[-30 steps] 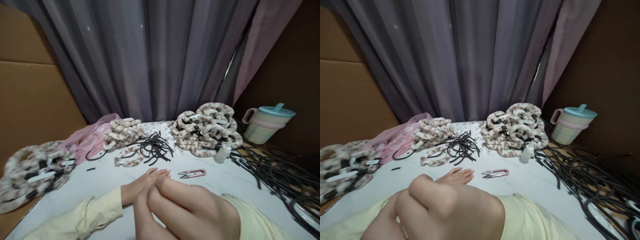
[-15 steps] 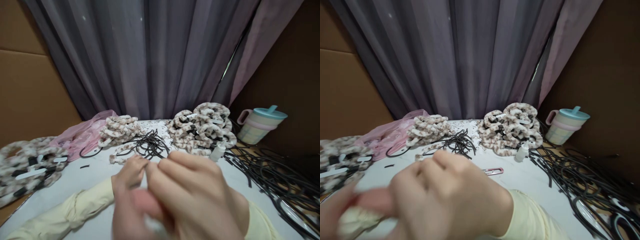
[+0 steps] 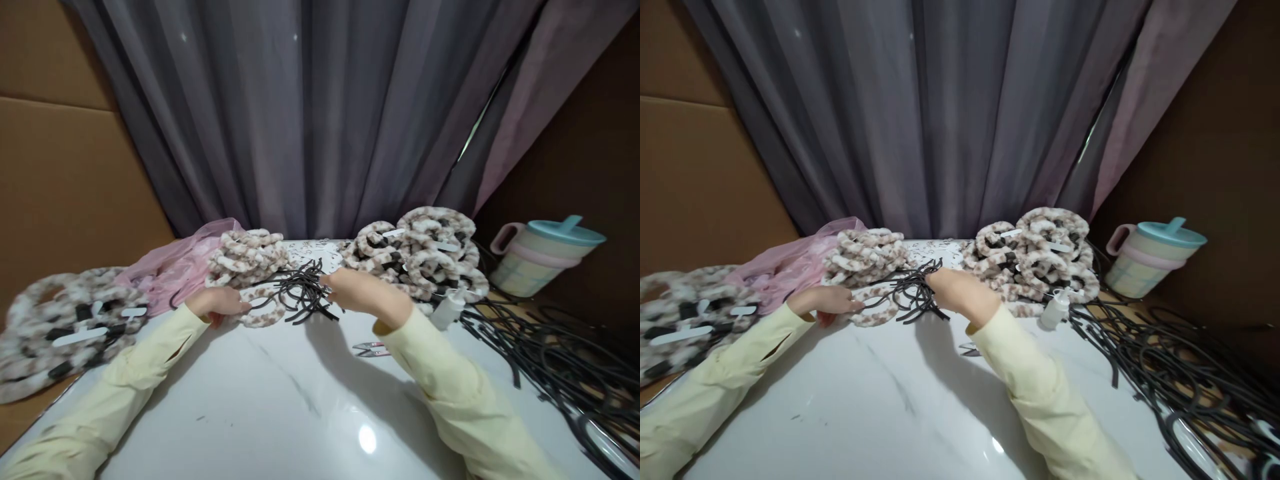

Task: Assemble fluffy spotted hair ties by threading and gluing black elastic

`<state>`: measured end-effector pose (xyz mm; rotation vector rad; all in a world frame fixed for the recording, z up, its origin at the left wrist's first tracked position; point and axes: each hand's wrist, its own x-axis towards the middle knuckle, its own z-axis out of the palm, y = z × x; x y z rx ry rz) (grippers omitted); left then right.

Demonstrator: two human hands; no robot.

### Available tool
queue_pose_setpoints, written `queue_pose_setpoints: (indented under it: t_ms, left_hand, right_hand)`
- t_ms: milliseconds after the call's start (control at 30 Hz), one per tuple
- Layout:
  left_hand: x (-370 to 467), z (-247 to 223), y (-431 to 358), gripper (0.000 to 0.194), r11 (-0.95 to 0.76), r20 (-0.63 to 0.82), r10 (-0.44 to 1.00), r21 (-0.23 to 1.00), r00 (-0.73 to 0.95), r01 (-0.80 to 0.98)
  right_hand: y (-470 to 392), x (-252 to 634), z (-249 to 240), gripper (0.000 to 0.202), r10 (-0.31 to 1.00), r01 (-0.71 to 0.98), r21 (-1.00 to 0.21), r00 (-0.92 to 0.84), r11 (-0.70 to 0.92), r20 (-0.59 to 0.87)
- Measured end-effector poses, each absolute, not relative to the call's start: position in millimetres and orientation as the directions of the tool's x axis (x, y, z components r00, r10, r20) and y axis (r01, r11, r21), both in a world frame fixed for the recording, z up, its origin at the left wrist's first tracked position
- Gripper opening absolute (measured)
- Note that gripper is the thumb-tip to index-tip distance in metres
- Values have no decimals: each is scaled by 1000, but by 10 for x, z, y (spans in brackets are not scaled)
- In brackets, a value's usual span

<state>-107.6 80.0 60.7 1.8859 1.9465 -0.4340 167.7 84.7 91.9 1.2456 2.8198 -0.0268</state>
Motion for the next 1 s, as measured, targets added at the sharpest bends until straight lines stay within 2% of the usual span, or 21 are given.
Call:
queue_pose_setpoints:
  t_ms: [100,233,433,600,700,800,867,933,1000]
  left_hand:
    - [-1135,563,837,25,-37,-559,825,97,85,995]
    - [-1195,576,852,12,-152,-516,828,169,219,974]
    - [-1238,723,865,15,-290,-295,896,174,331,941]
    - [-1303,902,824,27,-359,-20,931,131,365,924]
    - [-1304,975,762,29,-348,147,931,72,335,935]
    - [-1247,1032,685,27,-189,228,958,34,176,981]
    - [-1203,1055,653,26,-74,296,953,32,61,997]
    - [-1180,1063,650,25,-35,319,948,133,-10,991]
    - [-1178,1064,671,25,-38,303,951,324,-66,945]
  right_hand:
    - [972,1420,647,34,642,651,-58,-758,757,-118]
    - [1013,1302,401,25,592,598,-109,-802,794,-80]
    - [1148,1441,473,14,642,619,-189,-761,762,94]
    - [1178,1625,822,14,728,658,-314,-602,685,327]
    - [1135,1734,1006,15,776,641,-448,-433,623,459]
    - [1084,1828,1129,16,821,455,-688,-225,565,525]
    - [1047,1880,1195,20,852,325,-789,-136,521,506]
    - [1009,1926,1259,20,874,236,-843,-89,484,477]
    - [976,1970,1316,18,892,147,-880,-59,452,448]
